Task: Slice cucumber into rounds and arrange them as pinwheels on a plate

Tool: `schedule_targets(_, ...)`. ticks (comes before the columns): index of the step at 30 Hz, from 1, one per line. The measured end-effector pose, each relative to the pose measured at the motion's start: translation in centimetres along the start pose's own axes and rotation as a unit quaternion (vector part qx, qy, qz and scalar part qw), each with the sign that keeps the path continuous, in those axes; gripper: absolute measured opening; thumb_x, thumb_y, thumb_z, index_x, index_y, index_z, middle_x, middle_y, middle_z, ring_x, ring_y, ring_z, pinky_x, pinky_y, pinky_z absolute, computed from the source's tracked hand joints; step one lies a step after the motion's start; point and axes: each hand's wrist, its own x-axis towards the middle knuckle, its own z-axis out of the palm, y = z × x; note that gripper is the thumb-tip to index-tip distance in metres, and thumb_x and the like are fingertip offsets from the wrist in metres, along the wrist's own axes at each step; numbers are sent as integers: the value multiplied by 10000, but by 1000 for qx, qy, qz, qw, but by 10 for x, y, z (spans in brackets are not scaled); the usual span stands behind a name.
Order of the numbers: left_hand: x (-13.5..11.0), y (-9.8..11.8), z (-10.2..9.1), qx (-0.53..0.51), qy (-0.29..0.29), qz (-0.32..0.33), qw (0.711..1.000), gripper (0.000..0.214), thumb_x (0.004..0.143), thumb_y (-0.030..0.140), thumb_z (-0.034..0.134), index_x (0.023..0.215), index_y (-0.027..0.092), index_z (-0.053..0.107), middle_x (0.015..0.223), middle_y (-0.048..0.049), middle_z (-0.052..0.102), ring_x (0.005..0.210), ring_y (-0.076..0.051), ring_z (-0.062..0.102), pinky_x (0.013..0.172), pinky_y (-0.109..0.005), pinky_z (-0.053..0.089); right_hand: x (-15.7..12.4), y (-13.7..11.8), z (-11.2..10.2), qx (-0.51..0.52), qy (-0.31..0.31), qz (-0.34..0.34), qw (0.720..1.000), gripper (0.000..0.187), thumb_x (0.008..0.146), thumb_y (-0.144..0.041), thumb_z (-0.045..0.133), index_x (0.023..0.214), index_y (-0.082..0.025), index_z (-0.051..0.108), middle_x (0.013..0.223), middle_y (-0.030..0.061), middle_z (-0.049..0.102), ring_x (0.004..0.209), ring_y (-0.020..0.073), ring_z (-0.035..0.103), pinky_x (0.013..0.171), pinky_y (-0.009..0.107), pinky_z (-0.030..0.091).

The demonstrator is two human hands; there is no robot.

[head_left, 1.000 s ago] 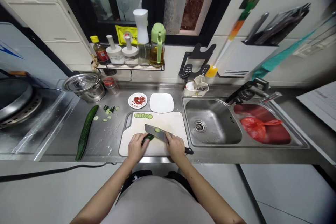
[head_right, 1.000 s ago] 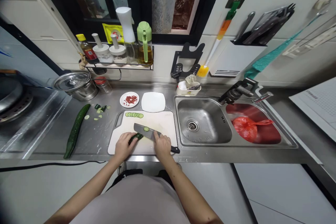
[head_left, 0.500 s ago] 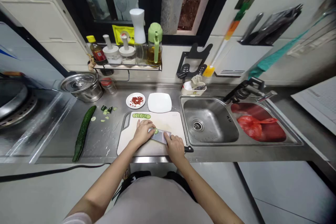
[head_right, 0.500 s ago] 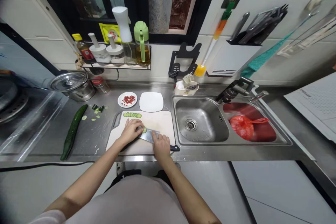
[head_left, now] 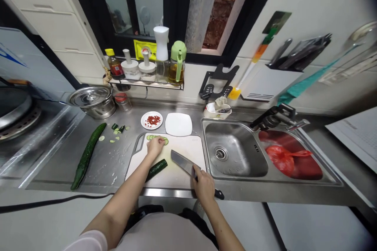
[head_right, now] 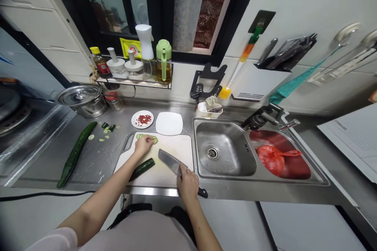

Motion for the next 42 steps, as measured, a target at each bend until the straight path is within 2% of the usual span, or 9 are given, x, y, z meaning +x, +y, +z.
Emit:
schedule_targets(8,18,4,10,49,-5,19,999,134,815,208,574,892,228,683,821,-2,724,894,-205,631,875,-345,360,5,4,0,17,-2,23,1000,475,899,-231,511,1373,-226,544,1050,74,705,1012,216,629,881,275,406)
schedule_targets(15,17,6,10,79,-4,56,995,161,810,182,546,891,213,682,876,-34,730,885,-219,636,874,-348,359,6,7,4,26,17,24,999,476,890,-226,518,1364,-241,553,1032,68,714,989,205,642,877,266,410)
schedule_targets(24,12,12,9,140,12,79,987,205,847,200,514,852,192,719,962,-91,723,949,-251,630,905,-381,350,5,3,7,46,10,28,999,481,870,-249,537,1350,-229,563,1068,76,713,1006,218,642,883,284,423)
schedule_targets(26,11,13,7,130,15,79,988,214,857,224,515,854,194,727,980,-92,716,957,-252,626,916,-391,353,6,4,10,74,16,29,997,480,873,-274,532,1350,-229,559,1099,72,708,1007,219,646,882,287,433)
schedule_targets(29,6,10,-1,65,43,45,996,216,860,294,549,963,222,725,1007,-67,710,973,-237,619,915,-375,377,8,6,16,137,27,32,990,509,875,-343,522,1363,-196,539,1150,81,697,1033,226,645,890,294,454)
schedule_targets(34,-26,-10,-21,-47,103,22,993,281,877,345,543,1078,225,699,997,-47,694,874,-179,622,838,-293,440,20,12,24,198,55,27,978,557,872,-319,487,1373,-76,501,1292,149,622,1171,242,586,1007,319,421)
schedule_targets(36,-48,-21,-25,-56,96,32,993,285,880,346,538,1079,226,702,974,-42,690,787,-162,615,816,-289,455,26,13,25,205,56,35,977,545,886,-305,453,1375,-67,493,1322,155,601,1201,238,569,1018,316,414)
schedule_targets(38,-71,-31,-26,-46,72,49,995,275,885,344,531,1074,246,704,990,-35,692,796,-163,617,839,-300,458,32,13,24,204,53,53,976,539,896,-303,433,1384,-80,484,1321,148,601,1205,233,569,1002,311,425)
schedule_targets(42,-106,-41,-24,9,27,80,996,269,864,372,566,1071,268,703,1069,-48,684,991,-212,614,938,-348,422,38,10,19,177,38,86,980,538,902,-301,434,1392,-84,472,1273,148,629,1163,234,596,959,301,440)
